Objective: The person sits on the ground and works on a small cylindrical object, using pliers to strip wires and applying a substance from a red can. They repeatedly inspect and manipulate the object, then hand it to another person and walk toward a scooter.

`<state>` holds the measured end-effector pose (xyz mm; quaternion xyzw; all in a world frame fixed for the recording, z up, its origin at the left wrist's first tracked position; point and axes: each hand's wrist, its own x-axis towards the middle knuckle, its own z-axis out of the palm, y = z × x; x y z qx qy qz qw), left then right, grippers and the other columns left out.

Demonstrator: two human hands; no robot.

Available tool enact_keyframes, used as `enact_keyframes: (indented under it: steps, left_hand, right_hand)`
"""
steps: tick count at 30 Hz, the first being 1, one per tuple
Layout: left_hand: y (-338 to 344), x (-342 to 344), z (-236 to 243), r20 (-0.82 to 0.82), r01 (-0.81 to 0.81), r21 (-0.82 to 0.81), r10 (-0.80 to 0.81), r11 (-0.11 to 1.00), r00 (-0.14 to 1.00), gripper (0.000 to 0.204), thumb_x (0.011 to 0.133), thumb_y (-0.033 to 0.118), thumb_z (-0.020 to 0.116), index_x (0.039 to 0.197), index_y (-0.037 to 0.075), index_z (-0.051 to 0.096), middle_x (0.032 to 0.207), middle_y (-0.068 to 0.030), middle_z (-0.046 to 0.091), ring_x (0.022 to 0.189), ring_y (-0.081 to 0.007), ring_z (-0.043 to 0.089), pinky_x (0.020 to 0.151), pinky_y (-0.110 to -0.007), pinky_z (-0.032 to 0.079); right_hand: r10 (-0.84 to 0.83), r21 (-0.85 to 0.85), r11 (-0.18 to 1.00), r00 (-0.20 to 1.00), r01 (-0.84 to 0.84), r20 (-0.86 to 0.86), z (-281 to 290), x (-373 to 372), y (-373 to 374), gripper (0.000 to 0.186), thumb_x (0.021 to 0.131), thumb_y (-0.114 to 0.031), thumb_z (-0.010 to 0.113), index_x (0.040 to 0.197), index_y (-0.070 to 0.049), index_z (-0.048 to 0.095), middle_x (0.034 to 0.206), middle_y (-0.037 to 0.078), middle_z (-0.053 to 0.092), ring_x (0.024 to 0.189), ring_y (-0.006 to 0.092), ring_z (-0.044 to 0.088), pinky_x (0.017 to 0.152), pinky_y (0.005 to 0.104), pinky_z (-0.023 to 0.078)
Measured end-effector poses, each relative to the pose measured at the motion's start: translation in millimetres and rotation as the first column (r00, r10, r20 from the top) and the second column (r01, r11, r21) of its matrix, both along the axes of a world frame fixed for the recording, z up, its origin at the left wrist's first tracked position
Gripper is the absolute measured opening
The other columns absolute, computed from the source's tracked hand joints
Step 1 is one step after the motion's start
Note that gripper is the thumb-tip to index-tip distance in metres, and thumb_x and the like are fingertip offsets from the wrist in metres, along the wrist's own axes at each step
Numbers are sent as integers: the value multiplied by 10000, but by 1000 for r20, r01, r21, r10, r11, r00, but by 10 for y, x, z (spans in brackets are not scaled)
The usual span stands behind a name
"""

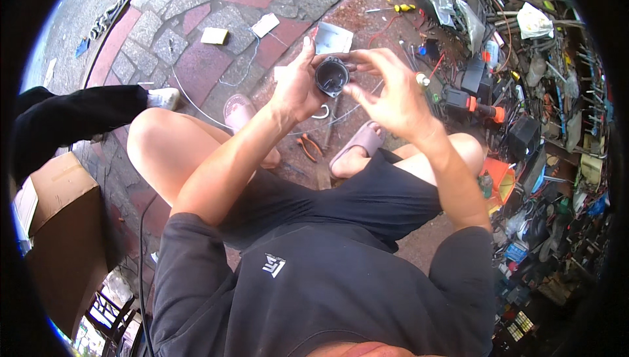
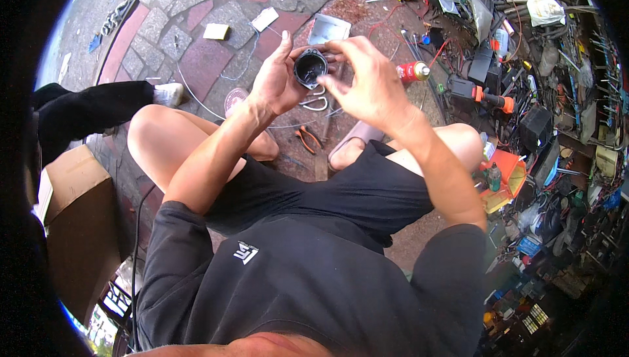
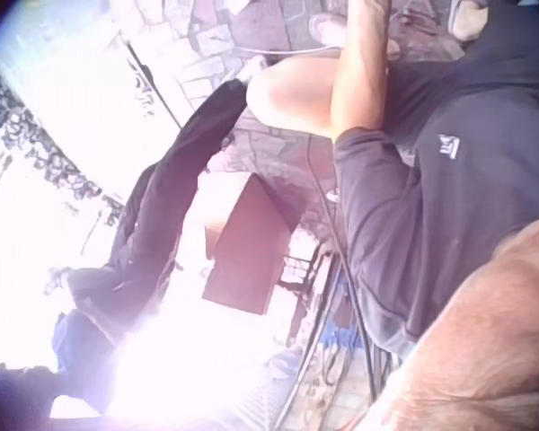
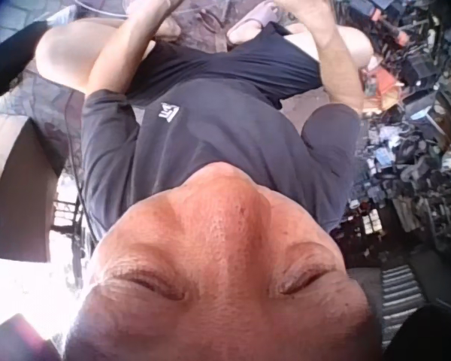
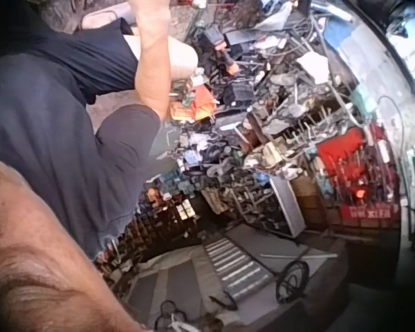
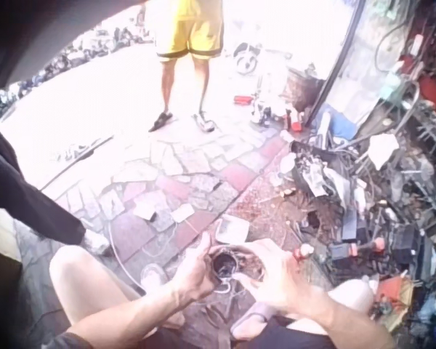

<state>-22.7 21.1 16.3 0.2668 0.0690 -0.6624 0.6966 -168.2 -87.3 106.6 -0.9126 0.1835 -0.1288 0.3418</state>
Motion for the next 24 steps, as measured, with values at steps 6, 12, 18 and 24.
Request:
enact_keyframes:
  steps: [6, 12, 18, 24]
  left_hand:
    - [-24, -209, -32, 19, 65, 96, -67, 993, 998, 761, 1069, 655, 343, 1280, -27, 609, 1152, -149, 718, 1103, -255, 692, 985, -426, 559]
    - [5, -334, -163, 89, 133, 135, -146, 982, 985, 707, 1048, 649, 440, 1339, 24, 599, 1240, -76, 696, 1158, -202, 658, 1001, -406, 534]
    - [39, -333, -390, 87, 193, 46, -196, 980, 977, 563, 1086, 534, 467, 1309, 47, 643, 1223, -66, 699, 1159, -198, 630, 1010, -401, 482]
    - [43, -245, -479, 166, 205, -29, -198, 978, 966, 430, 1076, 352, 566, 1388, 59, 606, 1281, -57, 684, 1145, -181, 639, 962, -378, 498]
  right_hand:
    - [-21, -105, 994, 999, 24, 35, -292, -232, 236, 811, 687, -181, 924, 1390, -26, 552, 1329, 165, 609, 1251, 376, 586, 1068, 470, 473]
    - [-88, -121, 987, 988, 104, 130, -564, -353, 299, 815, 671, -146, 920, 1390, -35, 552, 1298, 171, 623, 1194, 367, 618, 1022, 469, 499]
    - [-146, -146, 977, 985, 158, 92, -633, -408, 171, 818, 676, -111, 913, 1402, -32, 542, 1304, 183, 614, 1173, 381, 630, 1004, 458, 516]
    - [-155, -128, 978, 983, 167, 97, -660, -385, 96, 819, 689, -78, 895, 1418, -22, 527, 1331, 195, 612, 1207, 386, 620, 1035, 456, 506]
